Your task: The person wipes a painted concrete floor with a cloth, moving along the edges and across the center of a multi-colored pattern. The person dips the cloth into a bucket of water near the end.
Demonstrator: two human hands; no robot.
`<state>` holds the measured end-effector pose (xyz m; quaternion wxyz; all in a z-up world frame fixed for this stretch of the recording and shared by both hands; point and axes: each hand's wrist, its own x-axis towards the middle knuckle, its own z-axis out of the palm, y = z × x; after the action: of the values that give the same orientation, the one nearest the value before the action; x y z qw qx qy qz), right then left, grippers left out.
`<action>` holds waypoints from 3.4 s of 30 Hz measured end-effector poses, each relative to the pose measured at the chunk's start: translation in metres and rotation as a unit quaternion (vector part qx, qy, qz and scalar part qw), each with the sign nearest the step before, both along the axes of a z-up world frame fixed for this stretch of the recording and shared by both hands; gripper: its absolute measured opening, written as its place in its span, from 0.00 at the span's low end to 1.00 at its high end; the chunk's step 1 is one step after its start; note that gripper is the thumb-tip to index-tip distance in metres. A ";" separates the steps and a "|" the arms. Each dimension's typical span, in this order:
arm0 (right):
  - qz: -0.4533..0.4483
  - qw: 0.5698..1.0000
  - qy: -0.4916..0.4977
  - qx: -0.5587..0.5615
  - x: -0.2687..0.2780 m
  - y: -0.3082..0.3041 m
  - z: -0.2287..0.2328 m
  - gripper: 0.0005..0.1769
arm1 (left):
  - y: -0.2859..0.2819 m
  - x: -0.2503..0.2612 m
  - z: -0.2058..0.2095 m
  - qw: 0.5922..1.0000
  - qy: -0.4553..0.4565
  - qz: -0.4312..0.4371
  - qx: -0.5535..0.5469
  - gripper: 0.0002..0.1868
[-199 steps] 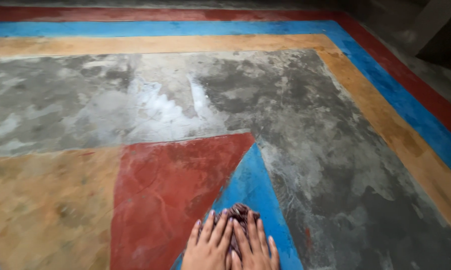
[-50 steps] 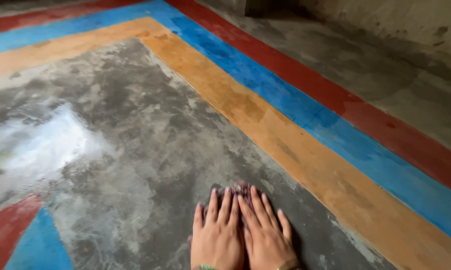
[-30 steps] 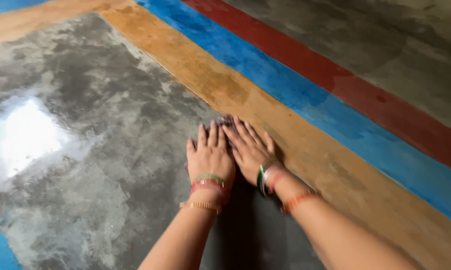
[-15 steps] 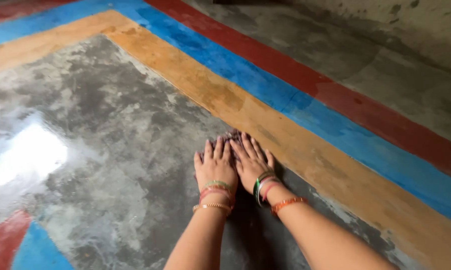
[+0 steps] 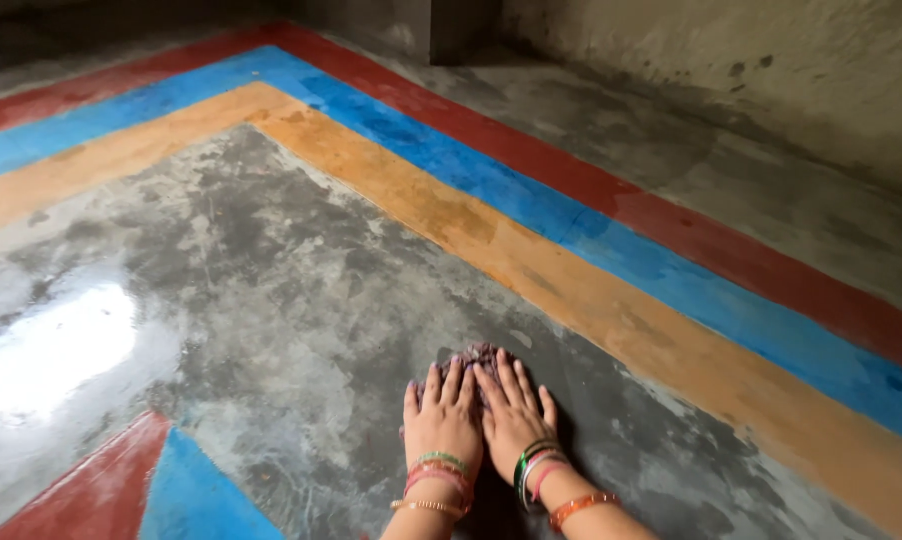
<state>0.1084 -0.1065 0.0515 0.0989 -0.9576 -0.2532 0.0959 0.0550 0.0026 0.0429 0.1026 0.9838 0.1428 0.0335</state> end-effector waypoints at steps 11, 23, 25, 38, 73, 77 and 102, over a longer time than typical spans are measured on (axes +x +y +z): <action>-0.051 0.995 0.082 -0.022 -0.100 -0.010 0.010 0.35 | -0.018 -0.092 -0.023 0.998 -0.055 0.013 -0.022 0.29; -0.046 0.990 0.126 0.047 -0.152 -0.033 -0.030 0.32 | -0.042 -0.131 -0.064 0.998 0.051 0.044 0.015 0.30; 0.008 0.994 0.080 0.071 -0.146 -0.039 -0.036 0.33 | -0.049 -0.130 -0.062 0.994 0.079 0.075 -0.006 0.29; 0.242 0.966 0.095 0.002 -0.050 -0.102 0.105 0.29 | -0.079 -0.064 0.010 0.991 0.087 -0.047 -0.088 0.22; -0.009 0.990 0.110 0.093 0.166 -0.610 0.385 0.26 | -0.572 0.227 0.333 0.916 0.078 -0.355 0.168 0.17; -0.061 0.976 0.174 0.117 0.171 -0.659 0.374 0.21 | -0.619 0.249 0.304 0.971 0.078 -0.214 -0.068 0.19; -0.124 0.983 0.129 0.046 0.436 -0.747 -0.042 0.21 | -0.728 0.417 0.057 0.943 0.289 -0.154 0.063 0.18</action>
<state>0.5446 -0.8533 0.0096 0.1861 -0.9554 -0.1218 0.1942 0.4719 -0.7252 0.1003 -0.0012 0.9657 0.0109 -0.2593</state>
